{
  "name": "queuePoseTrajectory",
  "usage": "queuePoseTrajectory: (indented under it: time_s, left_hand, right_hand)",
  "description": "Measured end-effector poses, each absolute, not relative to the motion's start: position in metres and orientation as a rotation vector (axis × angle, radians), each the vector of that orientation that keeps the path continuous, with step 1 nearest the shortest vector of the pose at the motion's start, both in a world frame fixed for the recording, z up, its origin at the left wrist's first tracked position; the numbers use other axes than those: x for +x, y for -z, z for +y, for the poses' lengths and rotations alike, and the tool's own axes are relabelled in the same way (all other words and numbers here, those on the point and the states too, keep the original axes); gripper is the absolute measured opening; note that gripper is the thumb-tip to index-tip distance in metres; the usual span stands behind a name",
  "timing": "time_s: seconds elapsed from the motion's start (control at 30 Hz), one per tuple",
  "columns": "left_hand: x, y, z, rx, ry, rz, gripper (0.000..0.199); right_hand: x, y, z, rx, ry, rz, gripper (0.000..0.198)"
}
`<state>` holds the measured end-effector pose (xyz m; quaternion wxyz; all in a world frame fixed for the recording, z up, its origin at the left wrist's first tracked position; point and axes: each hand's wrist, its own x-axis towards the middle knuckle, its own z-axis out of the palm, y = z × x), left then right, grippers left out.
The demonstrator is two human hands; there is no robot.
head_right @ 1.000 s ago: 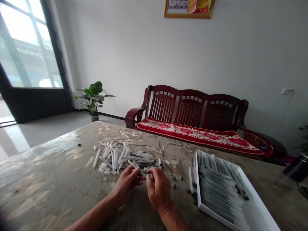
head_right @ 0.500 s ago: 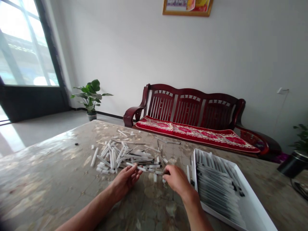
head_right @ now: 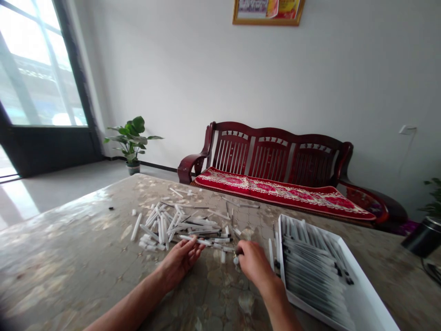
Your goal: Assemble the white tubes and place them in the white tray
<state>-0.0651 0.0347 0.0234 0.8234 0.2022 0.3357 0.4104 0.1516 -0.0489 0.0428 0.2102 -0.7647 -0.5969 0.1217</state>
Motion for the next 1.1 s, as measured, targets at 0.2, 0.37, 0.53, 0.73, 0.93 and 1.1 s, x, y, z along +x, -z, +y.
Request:
queuePoseTrajectory:
  time_s: [0.2, 0.37, 0.53, 0.73, 0.93, 1.1]
  left_hand:
    - [-0.065, -0.017, 0.036, 0.423, -0.921, 0.699, 0.014]
    - [-0.063, -0.018, 0.036, 0.432, -0.932, 0.697, 0.014]
    - [-0.063, -0.021, 0.033, 0.453, -0.932, 0.707, 0.015]
    - [-0.063, -0.016, 0.033, 0.504, -0.939, 0.695, 0.013]
    - [-0.062, -0.009, 0.033, 0.571, -0.983, 0.668, 0.024]
    - [-0.062, -0.008, 0.032, 0.648, -1.037, 0.653, 0.045]
  right_hand:
    - [0.108, -0.04, -0.035, -1.639, -0.49, -1.365, 0.004]
    - [0.092, -0.042, -0.035, -1.641, -0.398, -1.346, 0.003]
    - [0.09, -0.043, -0.037, -1.669, -0.31, -1.391, 0.002]
    - [0.09, -0.04, -0.039, -1.704, -0.181, -1.483, 0.01]
    - [0.091, -0.038, -0.039, -1.682, -0.013, -1.578, 0.018]
    - [0.09, -0.03, -0.038, -1.649, 0.189, -1.744, 0.025]
